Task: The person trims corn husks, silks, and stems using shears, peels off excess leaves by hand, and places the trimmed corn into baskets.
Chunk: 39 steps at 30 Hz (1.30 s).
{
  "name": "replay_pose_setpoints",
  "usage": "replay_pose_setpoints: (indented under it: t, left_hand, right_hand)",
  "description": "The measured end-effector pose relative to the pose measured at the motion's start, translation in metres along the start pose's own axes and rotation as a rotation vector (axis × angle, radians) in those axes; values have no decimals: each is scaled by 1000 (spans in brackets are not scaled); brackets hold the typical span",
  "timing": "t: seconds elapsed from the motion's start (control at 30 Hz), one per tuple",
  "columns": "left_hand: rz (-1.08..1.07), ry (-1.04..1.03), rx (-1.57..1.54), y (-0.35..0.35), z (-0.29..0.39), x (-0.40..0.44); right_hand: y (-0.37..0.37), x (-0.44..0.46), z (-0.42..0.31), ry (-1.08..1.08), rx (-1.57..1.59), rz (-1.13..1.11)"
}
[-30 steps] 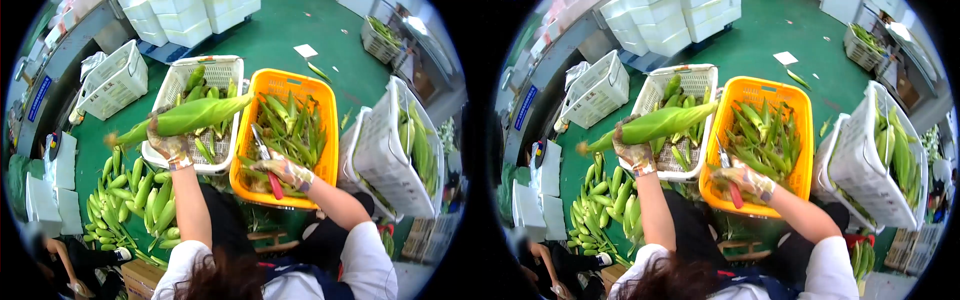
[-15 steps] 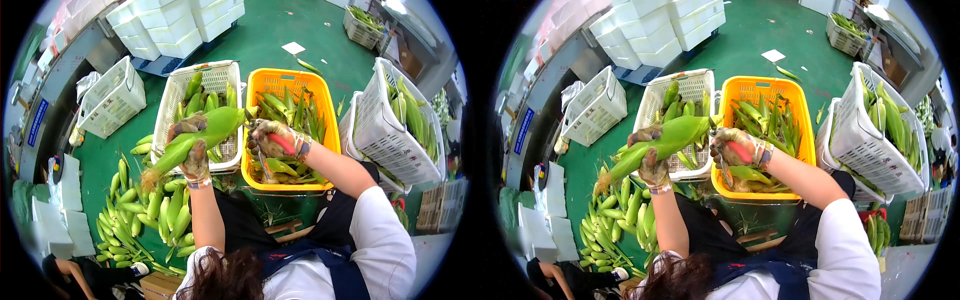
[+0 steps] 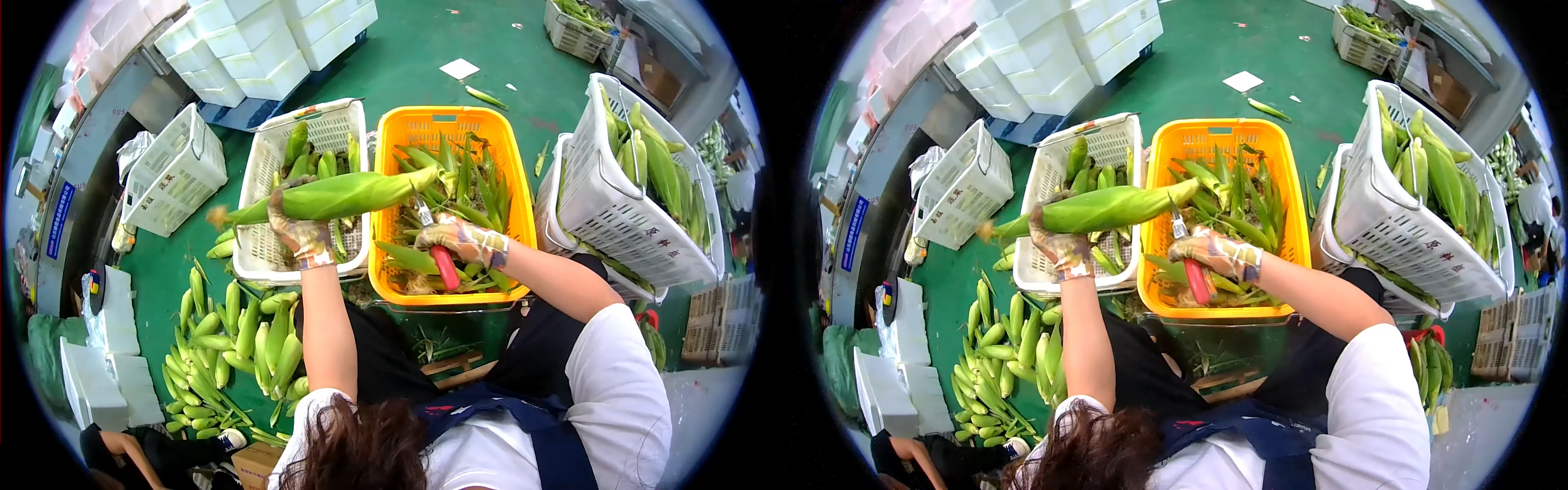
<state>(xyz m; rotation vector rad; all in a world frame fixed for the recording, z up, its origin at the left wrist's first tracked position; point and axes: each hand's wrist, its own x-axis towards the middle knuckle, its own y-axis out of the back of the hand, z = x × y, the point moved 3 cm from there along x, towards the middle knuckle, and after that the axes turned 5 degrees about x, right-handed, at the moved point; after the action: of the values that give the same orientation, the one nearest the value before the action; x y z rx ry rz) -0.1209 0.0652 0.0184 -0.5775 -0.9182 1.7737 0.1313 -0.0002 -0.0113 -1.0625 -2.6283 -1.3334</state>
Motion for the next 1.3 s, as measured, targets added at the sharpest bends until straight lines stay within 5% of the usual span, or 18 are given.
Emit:
replay_pose_setpoints:
  t: [0.13, 0.2, 0.27, 0.4, 0.5, 0.53, 0.6, 0.67, 0.7, 0.73, 0.87, 0.93, 1.07, 1.13, 1.17, 1.23, 1.27, 1.3]
  left_hand:
    - [-57, 70, 44, -19, -21, -9]
    - [-29, 99, -26, -36, -29, -16]
    - [-75, 61, 14, -33, -39, -9]
    - [-20, -4, 249, -39, -20, 16]
    - [-359, -333, 867, -10, -52, 47]
    - [-417, -280, 872, -14, -60, 35]
    - [-584, 15, 469, -37, -64, -5]
    - [-710, 78, 804, -48, -66, -5]
    - [-672, 137, 539, -56, -64, -21]
    - [-659, -48, 1190, -65, -56, -23]
    - [-800, 98, 1169, -75, -52, -42]
    - [-916, -237, 1346, -65, -65, -33]
    - [-979, 255, 911, -47, -80, -23]
    - [-863, -23, 1153, -62, -65, -32]
    - [-868, -17, 1154, -63, -66, -33]
    - [-718, 176, 1299, -59, -65, -22]
    - [-577, 10, 1172, -16, -84, 9]
    - [-497, -32, 1100, -31, -64, 8]
  right_hand:
    - [11, -39, -37, -169, 332, 189]
    - [-7, -66, -30, -855, 922, 322]
    - [-17, -82, -50, -894, 456, 365]
    - [-59, -154, -94, -1030, 1537, 363]
    - [0, -128, -92, -950, 215, 205]
    - [30, -102, -105, -1021, -176, 216]
    - [63, -73, -94, -573, -412, 398]
    - [83, -44, -85, -501, -318, 310]
    - [88, -33, -84, -498, -253, 293]
    - [91, -21, -82, -492, -188, 272]
    - [99, 4, -74, -466, -143, 221]
    - [99, 10, -58, -571, -117, 49]
    - [93, 16, -42, -651, 29, -4]
    - [76, 12, -19, -825, 311, 72]
    - [61, 6, -1, -784, 697, 358]
    - [64, -22, 10, -658, 916, 355]
    - [61, -31, 24, -535, 926, 313]
    - [51, -39, 15, -967, 1031, 384]
